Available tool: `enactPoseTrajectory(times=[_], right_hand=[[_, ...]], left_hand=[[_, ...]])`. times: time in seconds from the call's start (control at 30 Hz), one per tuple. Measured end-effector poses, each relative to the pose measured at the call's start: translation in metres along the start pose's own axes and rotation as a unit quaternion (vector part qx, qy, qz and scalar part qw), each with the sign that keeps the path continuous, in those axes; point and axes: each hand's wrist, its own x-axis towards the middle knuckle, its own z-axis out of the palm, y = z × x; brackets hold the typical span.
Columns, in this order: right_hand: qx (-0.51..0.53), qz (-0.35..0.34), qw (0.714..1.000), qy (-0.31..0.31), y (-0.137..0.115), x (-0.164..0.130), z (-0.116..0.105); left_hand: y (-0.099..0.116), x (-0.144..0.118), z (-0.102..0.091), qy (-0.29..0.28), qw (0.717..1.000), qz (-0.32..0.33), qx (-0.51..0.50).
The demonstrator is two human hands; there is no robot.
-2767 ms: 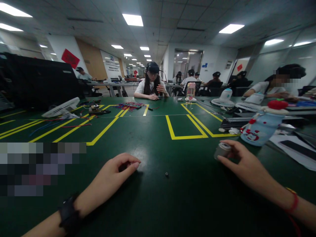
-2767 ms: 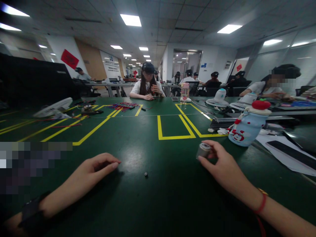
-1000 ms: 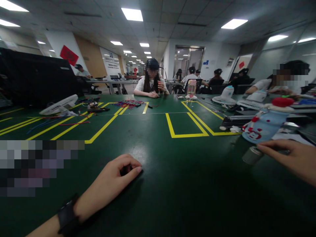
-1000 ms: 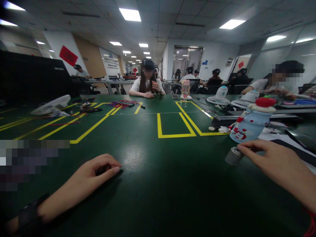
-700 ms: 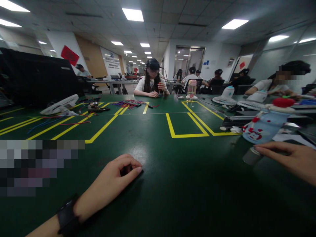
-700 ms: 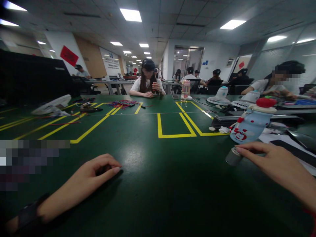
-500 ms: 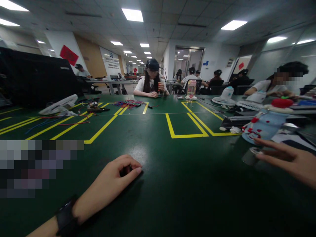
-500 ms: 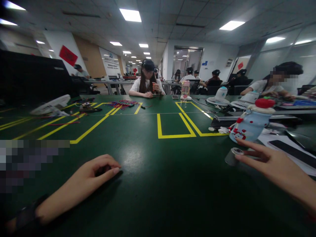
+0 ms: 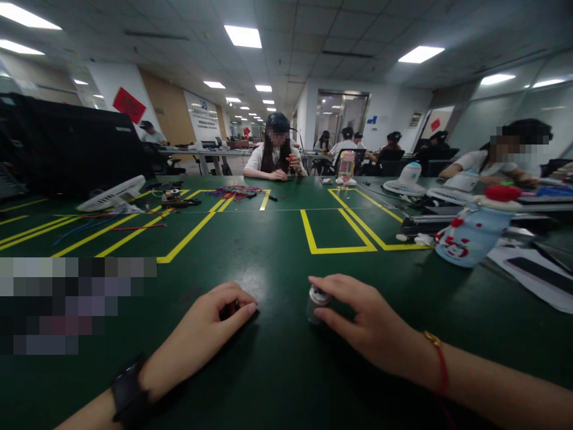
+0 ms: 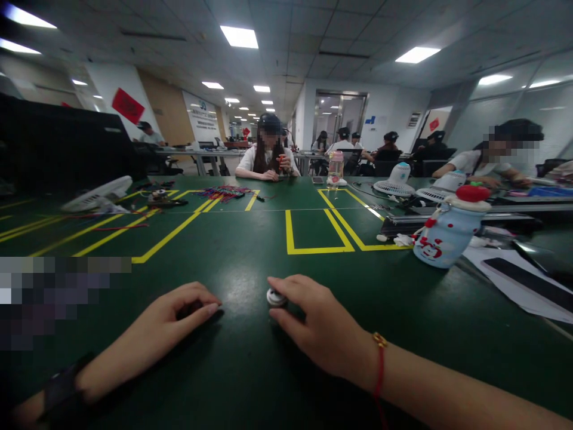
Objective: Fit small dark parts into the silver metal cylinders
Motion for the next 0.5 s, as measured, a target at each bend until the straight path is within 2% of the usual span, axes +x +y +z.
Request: enactPoseTrajectory(times=[0.1,0.2,0.33,0.43,0.5], right_hand=[[0.046,0.002,0.999,-0.01,-0.002,0.007,0.017],[0.068,0.024,0.997,0.005,0.008,0.002,0.026],[0.112,0.067,0.991,0.029,0.019,-0.002,0.035],[0.145,0.068,0.987,0.031,0.021,-0.002,0.036],[0.156,0.068,0.985,0.035,0.019,-0.001,0.035]], left_hand=[[-0.001,0.001,0.0,0.001,1.0,-0.002,0.009],[0.008,0.003,0.006,0.016,1.0,0.01,0.009],[0.038,0.013,0.02,0.038,0.997,0.059,-0.02],[0.06,0.023,0.027,0.034,0.994,0.095,-0.038],[0.068,0.028,0.028,0.04,0.993,0.1,-0.053]])
